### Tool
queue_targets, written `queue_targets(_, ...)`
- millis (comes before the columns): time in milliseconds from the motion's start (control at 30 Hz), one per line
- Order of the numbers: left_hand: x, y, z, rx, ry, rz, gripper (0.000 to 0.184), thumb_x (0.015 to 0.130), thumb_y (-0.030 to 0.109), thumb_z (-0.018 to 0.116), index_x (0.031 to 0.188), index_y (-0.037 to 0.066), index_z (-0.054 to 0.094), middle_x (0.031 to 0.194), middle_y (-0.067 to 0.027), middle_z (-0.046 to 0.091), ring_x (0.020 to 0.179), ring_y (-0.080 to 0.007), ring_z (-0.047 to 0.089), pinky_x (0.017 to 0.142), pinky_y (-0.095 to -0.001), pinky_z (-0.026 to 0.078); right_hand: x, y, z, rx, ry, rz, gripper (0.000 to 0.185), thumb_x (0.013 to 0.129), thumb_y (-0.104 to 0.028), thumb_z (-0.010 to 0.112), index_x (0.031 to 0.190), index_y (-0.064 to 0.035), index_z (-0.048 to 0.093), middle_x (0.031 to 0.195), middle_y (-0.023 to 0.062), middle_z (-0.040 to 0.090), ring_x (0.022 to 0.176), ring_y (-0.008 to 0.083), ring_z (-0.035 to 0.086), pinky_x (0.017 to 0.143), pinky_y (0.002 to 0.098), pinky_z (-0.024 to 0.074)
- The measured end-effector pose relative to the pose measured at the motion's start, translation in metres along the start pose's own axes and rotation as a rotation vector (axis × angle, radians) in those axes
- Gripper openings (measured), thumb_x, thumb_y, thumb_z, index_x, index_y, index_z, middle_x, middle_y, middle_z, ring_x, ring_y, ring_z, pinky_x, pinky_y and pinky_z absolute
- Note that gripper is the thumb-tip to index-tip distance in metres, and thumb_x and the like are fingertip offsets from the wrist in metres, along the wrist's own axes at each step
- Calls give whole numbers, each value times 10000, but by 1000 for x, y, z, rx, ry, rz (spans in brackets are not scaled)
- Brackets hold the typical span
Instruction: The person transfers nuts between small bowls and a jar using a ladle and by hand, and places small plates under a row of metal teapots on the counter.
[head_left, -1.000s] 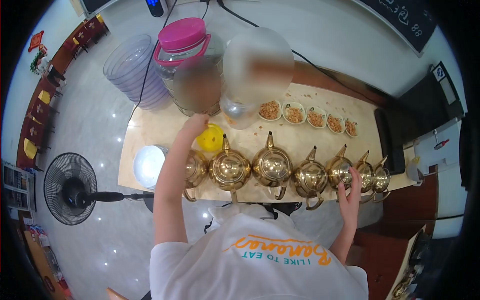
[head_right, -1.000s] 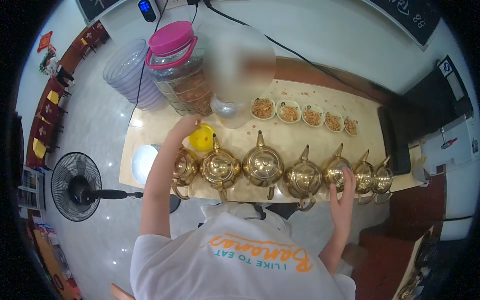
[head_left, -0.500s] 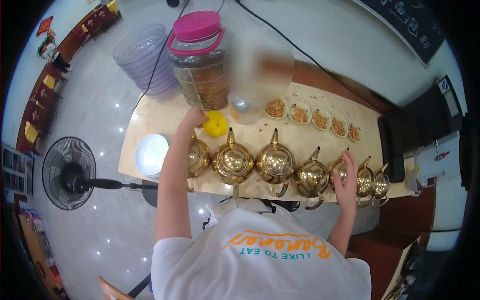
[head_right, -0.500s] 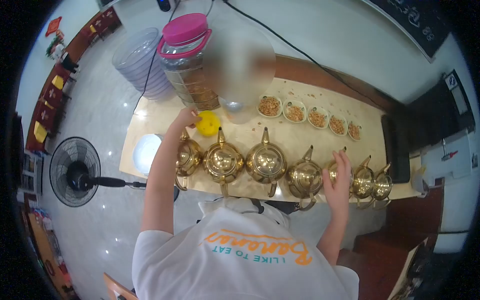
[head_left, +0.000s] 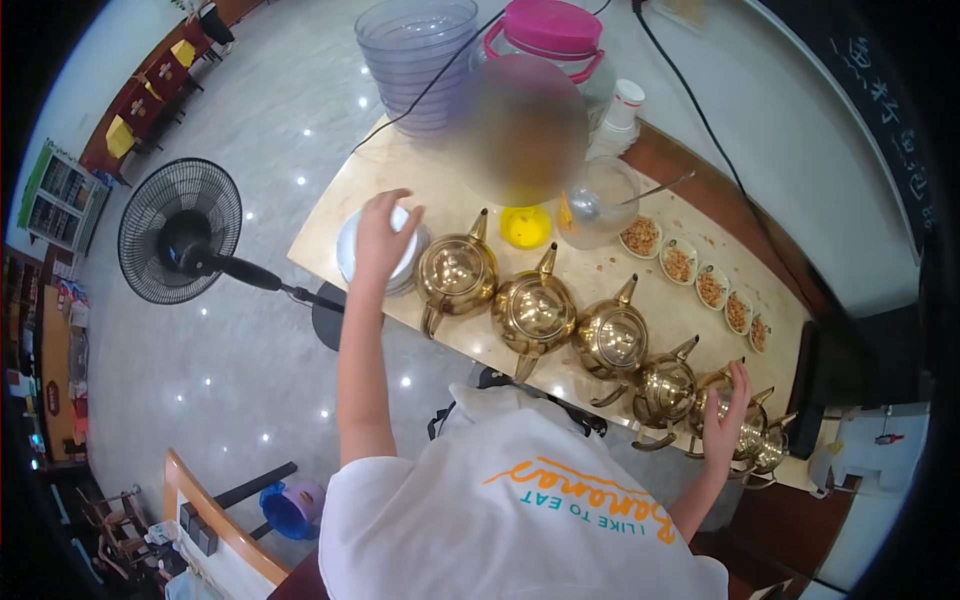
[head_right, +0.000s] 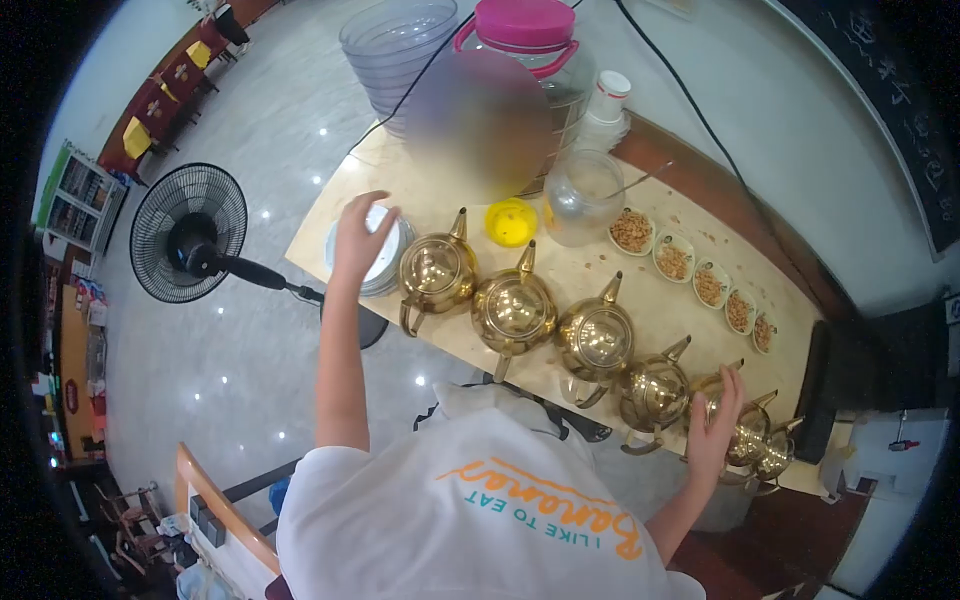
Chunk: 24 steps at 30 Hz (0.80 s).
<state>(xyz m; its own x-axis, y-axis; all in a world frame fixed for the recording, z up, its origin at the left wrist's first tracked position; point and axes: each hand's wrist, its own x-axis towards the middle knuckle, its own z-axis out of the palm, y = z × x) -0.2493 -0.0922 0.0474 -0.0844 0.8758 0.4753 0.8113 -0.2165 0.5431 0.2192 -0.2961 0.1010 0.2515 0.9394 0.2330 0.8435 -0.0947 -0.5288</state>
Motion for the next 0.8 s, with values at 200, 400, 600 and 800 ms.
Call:
queue_targets(200,-65,-104,-11,113,-3,-434,483,766,242,629,1146,-3,459,1072,-233,529,1004,-351,515,865,-392,402,28,-37,19,30,-113,-107,426,835,-107,503,1246,-70,399,1313,145,325,1236,304,296,1000,397,263)
queue_targets(400,-78,-117,1,-293,115,-878,566,790,272,592,1227,-11,368,1122,-265,506,1036,-314,522,862,-363,405,44,-88,32,183,-229,-52,429,827,-86,505,1243,-69,403,1327,133,306,1218,289,326,946,361,346)
queue_targets(600,-93,-135,25,-236,207,-634,496,800,280,581,1148,-46,446,1074,-234,528,1005,-323,520,856,-374,396,32,-72,26,147,-189,-60,415,829,-110,516,1226,-53,412,1312,152,312,1209,312,333,980,384,301)
queue_targets(800,-96,-137,36,-239,300,-618,481,788,247,590,1129,-64,455,1065,-240,524,1001,-337,511,868,-384,387,-5,-41,12,109,-149,-92,398,827,-119,529,1203,-32,432,1288,187,324,1194,349,330,980,404,295)
